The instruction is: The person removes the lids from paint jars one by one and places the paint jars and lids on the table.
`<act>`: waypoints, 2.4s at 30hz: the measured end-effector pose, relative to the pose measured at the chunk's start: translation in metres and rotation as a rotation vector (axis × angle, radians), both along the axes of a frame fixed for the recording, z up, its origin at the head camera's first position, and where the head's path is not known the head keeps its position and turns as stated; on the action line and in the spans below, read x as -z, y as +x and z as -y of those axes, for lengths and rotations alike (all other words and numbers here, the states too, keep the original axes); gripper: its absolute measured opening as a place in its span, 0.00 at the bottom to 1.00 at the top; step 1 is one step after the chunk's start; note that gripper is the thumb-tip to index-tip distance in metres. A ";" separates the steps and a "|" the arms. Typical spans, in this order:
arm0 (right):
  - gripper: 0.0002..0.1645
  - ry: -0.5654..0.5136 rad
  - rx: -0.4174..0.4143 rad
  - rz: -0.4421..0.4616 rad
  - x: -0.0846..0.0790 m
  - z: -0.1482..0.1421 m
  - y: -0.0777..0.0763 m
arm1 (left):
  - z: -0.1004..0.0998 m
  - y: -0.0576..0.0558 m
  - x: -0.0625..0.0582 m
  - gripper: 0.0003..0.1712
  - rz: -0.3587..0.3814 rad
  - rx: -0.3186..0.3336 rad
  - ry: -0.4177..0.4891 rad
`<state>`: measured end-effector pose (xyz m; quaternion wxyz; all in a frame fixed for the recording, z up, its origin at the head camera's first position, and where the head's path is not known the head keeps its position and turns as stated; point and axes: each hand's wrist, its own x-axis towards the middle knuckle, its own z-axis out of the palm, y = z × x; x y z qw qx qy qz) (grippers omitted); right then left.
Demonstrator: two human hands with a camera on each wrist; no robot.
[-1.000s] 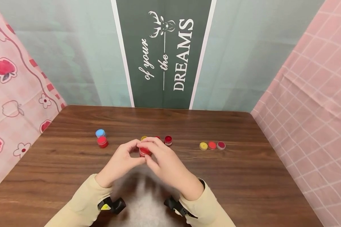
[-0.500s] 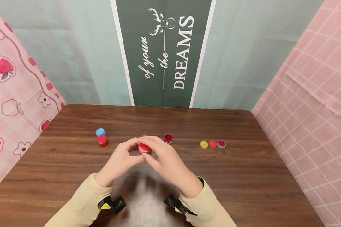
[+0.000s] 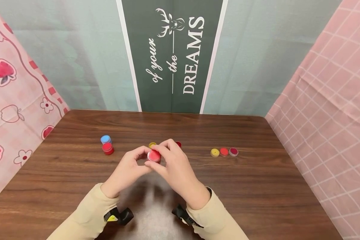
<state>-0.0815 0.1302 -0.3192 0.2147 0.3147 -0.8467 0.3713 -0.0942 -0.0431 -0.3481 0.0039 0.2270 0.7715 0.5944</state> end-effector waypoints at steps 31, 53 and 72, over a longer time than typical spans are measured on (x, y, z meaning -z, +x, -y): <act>0.21 -0.085 -0.213 0.157 -0.006 -0.003 0.002 | 0.003 0.000 -0.002 0.15 0.022 -0.003 -0.031; 0.25 -0.046 -0.213 0.190 -0.006 -0.005 0.001 | 0.003 0.001 -0.004 0.15 0.031 0.016 -0.026; 0.26 -0.051 -0.130 0.140 -0.003 -0.001 0.001 | 0.005 -0.001 -0.003 0.13 0.023 0.037 -0.030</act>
